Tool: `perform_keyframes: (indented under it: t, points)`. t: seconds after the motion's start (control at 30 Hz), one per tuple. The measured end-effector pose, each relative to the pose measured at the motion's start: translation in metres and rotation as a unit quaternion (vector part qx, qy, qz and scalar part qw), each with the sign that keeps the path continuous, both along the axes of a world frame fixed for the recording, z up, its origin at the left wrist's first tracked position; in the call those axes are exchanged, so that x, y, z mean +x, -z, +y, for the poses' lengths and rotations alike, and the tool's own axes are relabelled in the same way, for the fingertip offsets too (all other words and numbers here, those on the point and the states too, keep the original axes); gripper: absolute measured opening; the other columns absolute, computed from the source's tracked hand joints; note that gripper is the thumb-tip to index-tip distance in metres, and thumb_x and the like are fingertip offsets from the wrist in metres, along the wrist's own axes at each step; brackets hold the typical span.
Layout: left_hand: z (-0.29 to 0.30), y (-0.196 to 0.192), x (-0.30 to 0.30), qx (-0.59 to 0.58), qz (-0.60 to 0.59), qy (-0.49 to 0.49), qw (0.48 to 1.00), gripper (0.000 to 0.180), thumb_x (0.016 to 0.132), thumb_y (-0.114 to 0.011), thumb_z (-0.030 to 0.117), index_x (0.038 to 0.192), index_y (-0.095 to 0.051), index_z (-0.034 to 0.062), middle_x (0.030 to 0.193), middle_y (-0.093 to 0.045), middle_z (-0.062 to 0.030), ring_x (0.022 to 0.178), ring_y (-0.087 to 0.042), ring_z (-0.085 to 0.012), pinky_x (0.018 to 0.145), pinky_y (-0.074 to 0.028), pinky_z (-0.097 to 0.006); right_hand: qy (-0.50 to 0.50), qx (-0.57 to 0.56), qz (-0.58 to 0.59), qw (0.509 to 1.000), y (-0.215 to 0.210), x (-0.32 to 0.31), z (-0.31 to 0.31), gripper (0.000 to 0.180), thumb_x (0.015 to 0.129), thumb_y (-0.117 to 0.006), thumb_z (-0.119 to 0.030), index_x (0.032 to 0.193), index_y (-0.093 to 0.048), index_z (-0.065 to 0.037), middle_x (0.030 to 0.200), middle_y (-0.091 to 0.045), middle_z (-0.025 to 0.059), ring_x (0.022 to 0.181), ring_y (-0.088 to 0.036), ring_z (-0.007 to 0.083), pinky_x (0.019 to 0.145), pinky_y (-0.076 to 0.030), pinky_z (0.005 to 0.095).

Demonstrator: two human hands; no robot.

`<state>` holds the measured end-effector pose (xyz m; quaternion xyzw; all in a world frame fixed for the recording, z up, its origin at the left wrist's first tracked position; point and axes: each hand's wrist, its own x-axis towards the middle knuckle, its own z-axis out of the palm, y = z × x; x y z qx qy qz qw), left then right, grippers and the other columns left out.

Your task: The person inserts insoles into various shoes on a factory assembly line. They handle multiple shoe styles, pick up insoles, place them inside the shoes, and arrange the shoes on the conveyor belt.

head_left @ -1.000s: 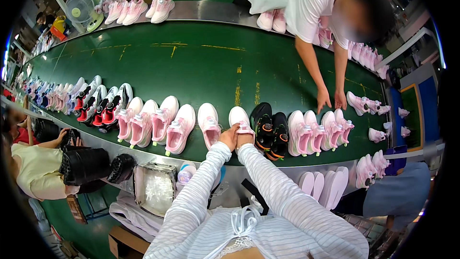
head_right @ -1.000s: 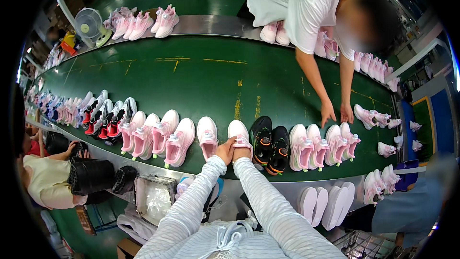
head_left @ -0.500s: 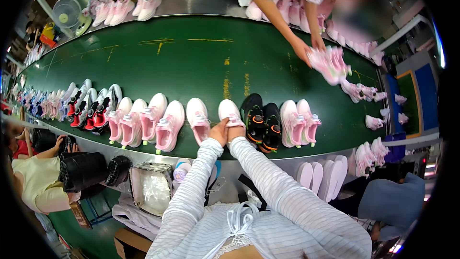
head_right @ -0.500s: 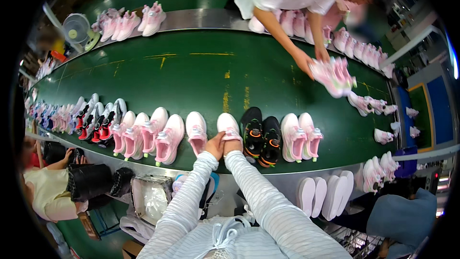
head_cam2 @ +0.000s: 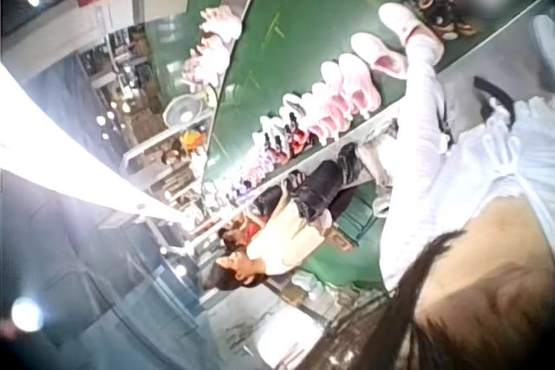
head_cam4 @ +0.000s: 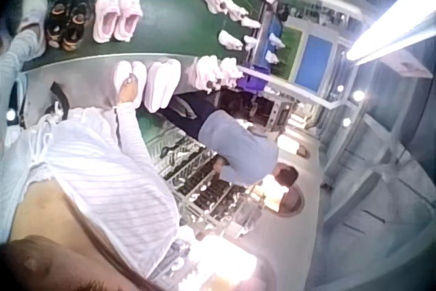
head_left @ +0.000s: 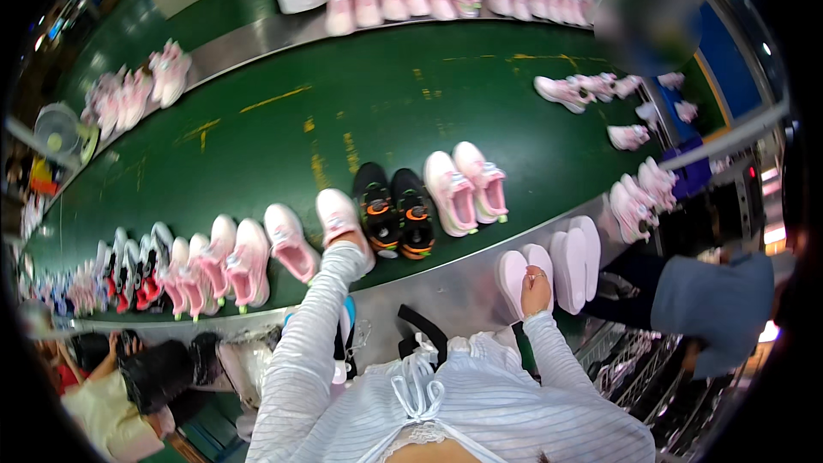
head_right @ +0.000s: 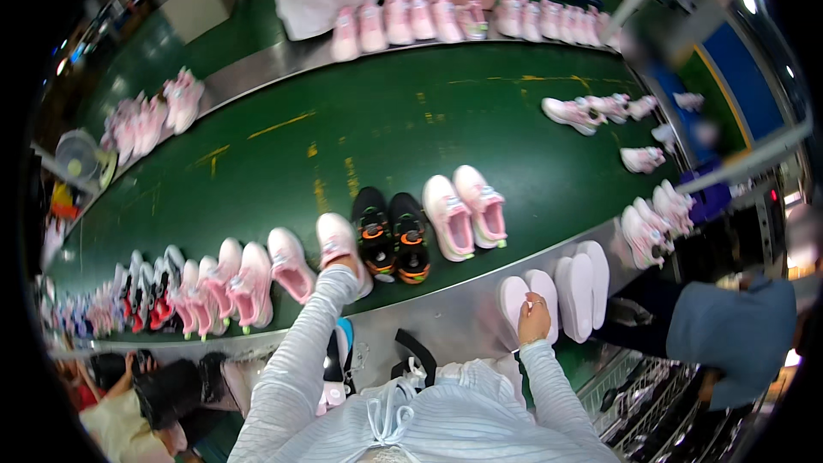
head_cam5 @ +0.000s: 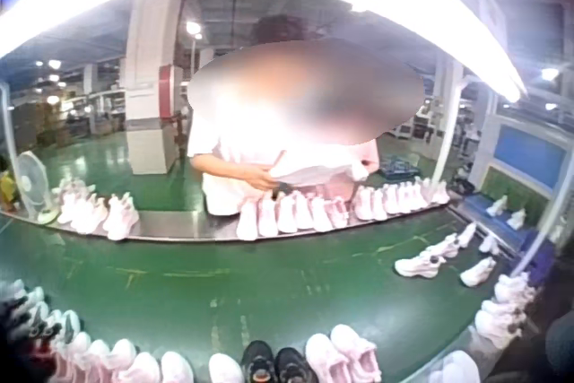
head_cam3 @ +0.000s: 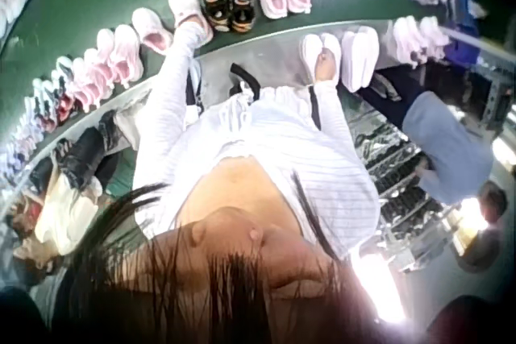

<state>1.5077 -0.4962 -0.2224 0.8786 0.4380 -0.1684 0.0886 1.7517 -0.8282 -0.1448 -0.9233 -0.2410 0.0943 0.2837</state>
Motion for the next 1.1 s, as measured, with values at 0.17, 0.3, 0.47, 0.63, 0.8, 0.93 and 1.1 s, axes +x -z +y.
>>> perform_keyframes:
  t: [0.17, 0.3, 0.47, 0.63, 0.8, 0.93, 1.1]
  points:
    - [-0.007, -0.030, 0.036, -0.026, 0.093, -0.176, 0.980, 0.023, 0.074, -0.050, 0.022, 0.092, -0.058, 0.0112, 0.095, -0.056, -0.0091, 0.091, -0.054, -0.0184, 0.074, -0.043, -0.026, -0.012, -0.260, 0.047, 0.964, 0.008, 0.016, -0.043, 0.062, 0.070, -0.059, -0.026, 0.122, -0.030, -0.009, 0.117, -0.039, 0.0157, 0.091, -0.053, 0.0320, 0.074, -0.043, 0.0393]
    - [-0.026, -0.010, 0.004, -0.099, 0.158, -0.135, 0.973, 0.022, 0.073, -0.050, 0.021, 0.090, -0.059, 0.0108, 0.094, -0.057, -0.0090, 0.090, -0.055, -0.0189, 0.072, -0.044, -0.028, -0.083, -0.271, 0.014, 0.959, 0.010, 0.015, -0.050, 0.066, 0.067, -0.063, -0.028, 0.121, -0.031, -0.009, 0.114, -0.037, 0.0159, 0.086, -0.054, 0.0340, 0.073, -0.044, 0.0387]
    - [-0.027, -0.003, -0.016, -0.126, 0.159, -0.116, 0.972, 0.020, 0.072, -0.050, 0.018, 0.088, -0.060, 0.0104, 0.093, -0.058, -0.0089, 0.088, -0.056, -0.0196, 0.070, -0.045, -0.031, -0.125, -0.348, 0.047, 0.928, 0.003, 0.009, -0.050, 0.073, 0.067, -0.064, -0.029, 0.126, -0.025, -0.011, 0.109, -0.044, 0.0153, 0.082, -0.055, 0.0315, 0.071, -0.045, 0.0382]
    - [-0.031, 0.002, -0.016, -0.123, 0.148, -0.123, 0.974, 0.019, 0.072, -0.051, 0.016, 0.086, -0.062, 0.0099, 0.091, -0.059, -0.0087, 0.087, -0.057, -0.0202, 0.067, -0.046, -0.034, -0.104, -0.326, 0.030, 0.939, 0.020, 0.006, -0.054, 0.083, 0.062, -0.066, -0.032, 0.128, -0.021, -0.010, 0.111, -0.047, 0.0151, 0.085, -0.055, 0.0304, 0.074, -0.044, 0.0392]
    - [-0.008, -0.018, -0.021, -0.136, 0.227, -0.035, 0.964, 0.018, 0.071, -0.051, 0.014, 0.084, -0.063, 0.0095, 0.090, -0.061, -0.0086, 0.086, -0.058, -0.0209, 0.065, -0.047, -0.036, -0.123, -0.213, -0.012, 0.969, -0.016, 0.008, -0.049, 0.069, 0.065, -0.065, -0.029, 0.124, -0.032, -0.013, 0.106, -0.052, 0.0135, 0.088, -0.055, 0.0294, 0.074, -0.044, 0.0366]
    - [-0.010, -0.090, -0.013, -0.004, 0.252, 0.154, 0.955, 0.017, 0.071, -0.052, 0.012, 0.082, -0.064, 0.0091, 0.088, -0.062, -0.0085, 0.085, -0.059, -0.0214, 0.063, -0.048, -0.039, -0.169, -0.040, -0.024, 0.985, -0.053, 0.009, -0.018, 0.038, 0.067, -0.063, -0.024, 0.102, -0.056, -0.010, 0.093, -0.057, 0.0128, 0.083, -0.056, 0.0280, 0.071, -0.044, 0.0341]
    - [-0.051, -0.120, 0.103, -0.130, -0.380, -0.018, 0.916, 0.041, 0.073, -0.052, 0.014, 0.112, -0.044, 0.0021, 0.101, -0.053, -0.0191, 0.094, -0.051, -0.0332, 0.083, -0.040, -0.035, -0.282, -0.061, -0.126, 0.949, -0.067, 0.016, 0.079, 0.020, 0.067, -0.061, -0.021, 0.085, -0.061, -0.013, 0.081, -0.058, 0.0071, 0.071, -0.058, 0.0253, 0.061, -0.046, 0.0325]
